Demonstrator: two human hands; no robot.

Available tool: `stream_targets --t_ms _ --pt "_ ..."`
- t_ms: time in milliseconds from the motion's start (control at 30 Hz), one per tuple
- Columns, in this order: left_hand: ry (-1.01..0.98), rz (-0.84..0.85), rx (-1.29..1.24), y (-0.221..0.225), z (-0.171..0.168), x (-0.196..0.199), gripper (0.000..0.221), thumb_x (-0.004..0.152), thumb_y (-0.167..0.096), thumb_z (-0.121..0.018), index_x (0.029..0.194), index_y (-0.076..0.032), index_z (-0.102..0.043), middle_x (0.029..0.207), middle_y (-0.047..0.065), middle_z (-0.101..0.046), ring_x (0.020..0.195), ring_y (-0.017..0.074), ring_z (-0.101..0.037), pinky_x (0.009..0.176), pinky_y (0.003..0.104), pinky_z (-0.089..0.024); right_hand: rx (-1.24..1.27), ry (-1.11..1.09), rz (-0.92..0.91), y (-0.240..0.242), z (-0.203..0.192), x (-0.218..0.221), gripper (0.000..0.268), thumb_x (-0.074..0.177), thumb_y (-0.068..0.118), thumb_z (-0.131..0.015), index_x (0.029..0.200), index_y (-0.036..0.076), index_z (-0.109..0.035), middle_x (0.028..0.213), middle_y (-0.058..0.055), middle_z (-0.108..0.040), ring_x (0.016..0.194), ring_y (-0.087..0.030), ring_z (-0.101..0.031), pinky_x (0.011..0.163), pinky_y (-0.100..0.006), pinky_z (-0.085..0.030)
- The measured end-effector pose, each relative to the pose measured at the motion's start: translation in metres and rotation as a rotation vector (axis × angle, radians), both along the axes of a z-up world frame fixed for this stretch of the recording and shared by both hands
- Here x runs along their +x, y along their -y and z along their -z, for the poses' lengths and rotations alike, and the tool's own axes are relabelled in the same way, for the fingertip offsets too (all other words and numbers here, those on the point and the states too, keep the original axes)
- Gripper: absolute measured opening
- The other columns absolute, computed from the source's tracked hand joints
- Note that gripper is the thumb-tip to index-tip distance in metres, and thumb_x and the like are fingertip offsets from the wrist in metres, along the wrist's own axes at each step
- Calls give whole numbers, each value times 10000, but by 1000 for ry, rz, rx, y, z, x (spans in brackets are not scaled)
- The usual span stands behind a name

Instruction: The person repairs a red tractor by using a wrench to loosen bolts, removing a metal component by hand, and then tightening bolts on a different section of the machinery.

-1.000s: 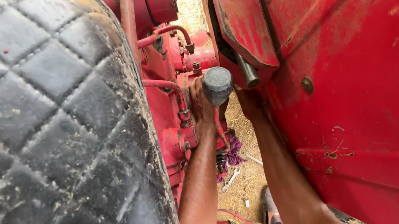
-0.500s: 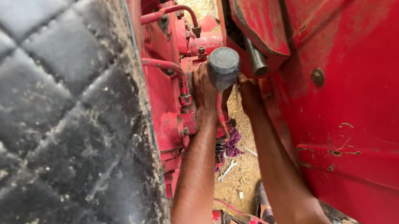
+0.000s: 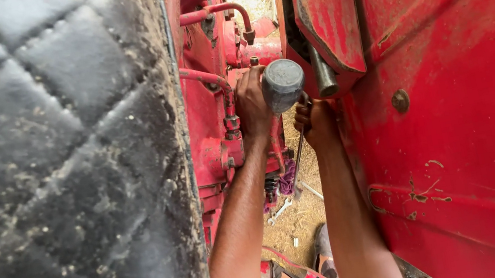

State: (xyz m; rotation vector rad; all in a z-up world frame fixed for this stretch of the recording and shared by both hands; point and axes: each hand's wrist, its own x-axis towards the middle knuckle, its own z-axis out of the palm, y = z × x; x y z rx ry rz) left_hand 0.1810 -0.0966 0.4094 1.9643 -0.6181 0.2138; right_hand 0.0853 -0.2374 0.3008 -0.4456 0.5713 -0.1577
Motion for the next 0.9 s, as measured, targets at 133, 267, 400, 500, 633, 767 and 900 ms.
stream_targets --t_ms 133,267,400,500,633,767,900 --pt "62 -3 -73 -1 -3 -4 189 962 -45 -582 1127 -23 -671 1083 186 -726 1064 373 -678 913 459 -533 -359 -93 -2 0 -7 -2 302 1108 295 -454 845 174 -541 640 50 -441 524 -87 -393 493 -266 -334" --pt "-3 20 -94 -4 -13 -4 185 915 -50 -641 1094 -15 -669 1050 189 -723 1048 366 -693 889 446 -543 -295 -67 -80 3 -3 9 316 1104 308 -438 826 183 -523 619 60 -414 484 -74 -361 450 -262 -310" --pt "42 2 -103 -1 -1 -2 183 946 -13 -602 1118 -24 -664 1093 184 -723 1090 366 -690 928 436 -544 -254 -59 -132 7 0 9 326 1101 317 -427 813 189 -511 606 66 -395 457 -65 -339 421 -259 -293" --pt "40 14 -117 -5 -5 -4 229 895 -32 -644 1122 -4 -657 1076 199 -717 1066 377 -683 905 440 -540 -222 -52 -176 7 -2 9 332 1099 323 -420 805 193 -503 597 70 -382 439 -60 -325 401 -258 -282" --pt "51 29 -102 -5 -6 -2 214 915 -15 -623 1125 -22 -663 1075 183 -722 1074 368 -688 911 442 -540 -123 -60 -185 -5 -29 7 385 1111 387 -403 783 190 -446 580 78 -322 412 -38 -263 357 -225 -217" --pt "31 38 -115 -8 -23 -7 234 837 -34 -704 1068 -16 -663 1020 192 -713 1020 386 -674 862 461 -528 -225 -139 -107 -12 -42 5 233 1070 241 -376 886 205 -516 614 77 -347 433 -33 -276 379 -223 -212" --pt "49 69 -117 -9 -24 -6 195 861 -20 -682 1055 -31 -670 1018 172 -718 1034 371 -680 891 456 -526 -388 -272 -84 -8 -37 0 227 1072 236 -393 903 195 -540 631 79 -376 452 -30 -294 402 -221 -229"
